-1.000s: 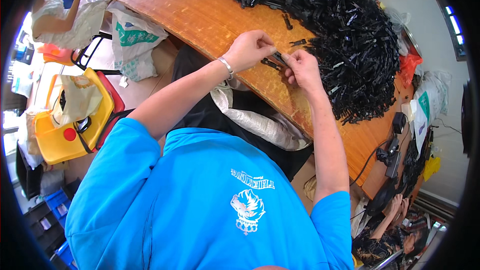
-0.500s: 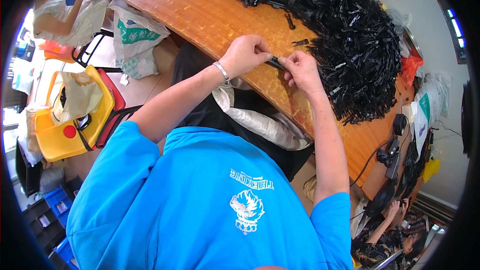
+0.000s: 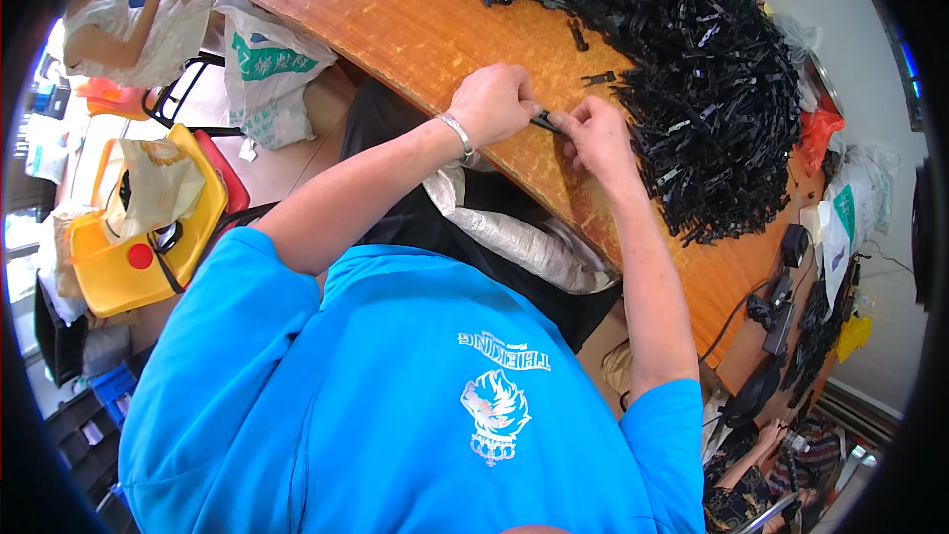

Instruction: The person assembles plastic components by taking pieces from a pile on a table, snapping them together by hand, and dropping the assembled parts into a bag.

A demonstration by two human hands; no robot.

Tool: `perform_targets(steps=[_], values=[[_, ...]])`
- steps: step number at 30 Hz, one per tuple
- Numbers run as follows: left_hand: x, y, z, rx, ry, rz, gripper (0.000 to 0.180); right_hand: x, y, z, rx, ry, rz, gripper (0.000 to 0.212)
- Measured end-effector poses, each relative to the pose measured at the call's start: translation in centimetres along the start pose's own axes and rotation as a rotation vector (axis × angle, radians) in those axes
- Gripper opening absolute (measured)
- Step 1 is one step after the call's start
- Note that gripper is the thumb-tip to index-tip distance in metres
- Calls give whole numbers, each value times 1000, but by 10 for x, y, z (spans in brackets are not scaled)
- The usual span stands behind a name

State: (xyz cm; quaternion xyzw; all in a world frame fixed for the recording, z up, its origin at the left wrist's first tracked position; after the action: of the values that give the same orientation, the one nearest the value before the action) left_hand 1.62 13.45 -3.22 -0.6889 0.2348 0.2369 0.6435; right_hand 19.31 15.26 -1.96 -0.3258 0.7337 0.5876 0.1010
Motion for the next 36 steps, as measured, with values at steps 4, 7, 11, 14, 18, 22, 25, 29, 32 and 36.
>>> perform_targets(steps=[4, 7, 11, 14, 18, 22, 25, 29, 32, 36], values=[[2, -3, -2, 35, -9, 67, 20, 1, 3, -3, -32, -60, -146, 32], [4, 0, -5, 87, -36, 53, 20, 3, -3, -7, -66, -123, -145, 32], [-2, 8, -26, 176, -44, -88, 15, 8, -9, -18, -87, 30, 56, 28], [-18, 11, -76, 267, -88, -112, 12, 2, 0, -29, -51, 190, 113, 26], [-14, 42, -118, 250, -33, -111, 13, -21, -6, -2, -129, -145, -20, 28], [19, 73, -102, 239, -79, 131, 17, -25, 3, 35, -230, -430, -432, 34], [27, 60, -99, 299, 54, 104, 20, -21, 5, 48, -255, -485, -632, 36], [-12, 6, -83, 594, -29, -48, 8, -18, 0, 42, -245, -436, -647, 26], [-29, -16, -23, 614, -199, -6, 9, -14, -4, 27, -378, -421, -591, 20], [-11, -30, 70, 636, -308, 175, 16, 7, 4, -3, -533, -295, -564, 19]])
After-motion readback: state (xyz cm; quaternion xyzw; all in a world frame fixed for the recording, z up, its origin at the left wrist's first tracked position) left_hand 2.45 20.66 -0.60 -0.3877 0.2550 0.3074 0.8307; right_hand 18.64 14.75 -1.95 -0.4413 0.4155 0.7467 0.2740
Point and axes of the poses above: each hand's wrist, its own z-axis towards the middle knuckle, its own x-axis out of the palm, y = z × x, the point moved 3 cm from there along z, towards the middle knuckle, and after that the axes turned 4 degrees about -x, right-handed, at the moved point
